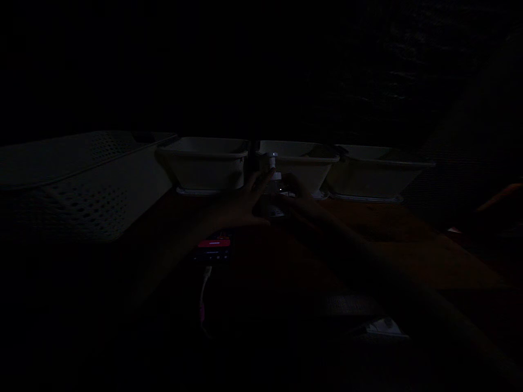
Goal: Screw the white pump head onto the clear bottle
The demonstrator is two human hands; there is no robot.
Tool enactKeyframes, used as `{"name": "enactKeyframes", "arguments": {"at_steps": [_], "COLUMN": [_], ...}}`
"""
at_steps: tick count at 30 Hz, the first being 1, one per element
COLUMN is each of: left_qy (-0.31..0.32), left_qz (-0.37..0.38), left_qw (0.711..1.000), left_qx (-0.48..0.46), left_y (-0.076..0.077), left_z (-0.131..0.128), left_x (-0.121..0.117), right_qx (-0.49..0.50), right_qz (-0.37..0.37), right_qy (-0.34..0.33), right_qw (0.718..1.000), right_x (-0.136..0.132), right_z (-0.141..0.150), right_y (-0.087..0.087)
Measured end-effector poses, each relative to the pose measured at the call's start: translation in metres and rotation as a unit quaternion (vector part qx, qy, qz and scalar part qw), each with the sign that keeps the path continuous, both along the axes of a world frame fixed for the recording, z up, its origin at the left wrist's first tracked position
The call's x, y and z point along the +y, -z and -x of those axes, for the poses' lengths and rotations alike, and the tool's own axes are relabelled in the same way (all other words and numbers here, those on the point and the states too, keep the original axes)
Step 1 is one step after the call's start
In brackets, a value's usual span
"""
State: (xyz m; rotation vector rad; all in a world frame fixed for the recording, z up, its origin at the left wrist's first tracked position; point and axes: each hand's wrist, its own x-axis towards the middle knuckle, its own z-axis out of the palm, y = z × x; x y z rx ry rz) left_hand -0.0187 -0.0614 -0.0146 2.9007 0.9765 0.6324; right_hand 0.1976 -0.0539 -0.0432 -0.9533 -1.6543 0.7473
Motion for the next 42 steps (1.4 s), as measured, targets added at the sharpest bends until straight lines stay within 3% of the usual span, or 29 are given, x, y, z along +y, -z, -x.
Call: {"name": "enactKeyframes", "arguments": {"at_steps": [7, 18, 27, 42], "left_qy": [-0.011, 0.038, 0.045, 0.043], "left_qz": [0.026, 0.077, 0.065, 0.065], "left_qw": [1.0, 0.996, 0.997, 0.997], "left_qx": [-0.006, -0.022, -0.027, -0.024], "left_y": [-0.001, -0.001, 0.003, 0.003], "left_z": [0.0, 0.0, 0.001, 0.0], "left_x": [0.001, 0.0, 0.005, 0.004], "right_qx": [0.015, 0.019, 0.024, 0.046], "right_qz": [0.009, 0.015, -0.003, 0.053], "right_qy": [-0.023, -0.048, -0.041, -0.081], "right_qw": [1.0, 0.999, 0.999, 0.994], "right_x": [0.003, -0.001, 0.001, 0.011], "right_z": [-0.002, -0.002, -0.003, -0.008], "right_y": [0.003, -0.002, -0.001, 0.007]}}
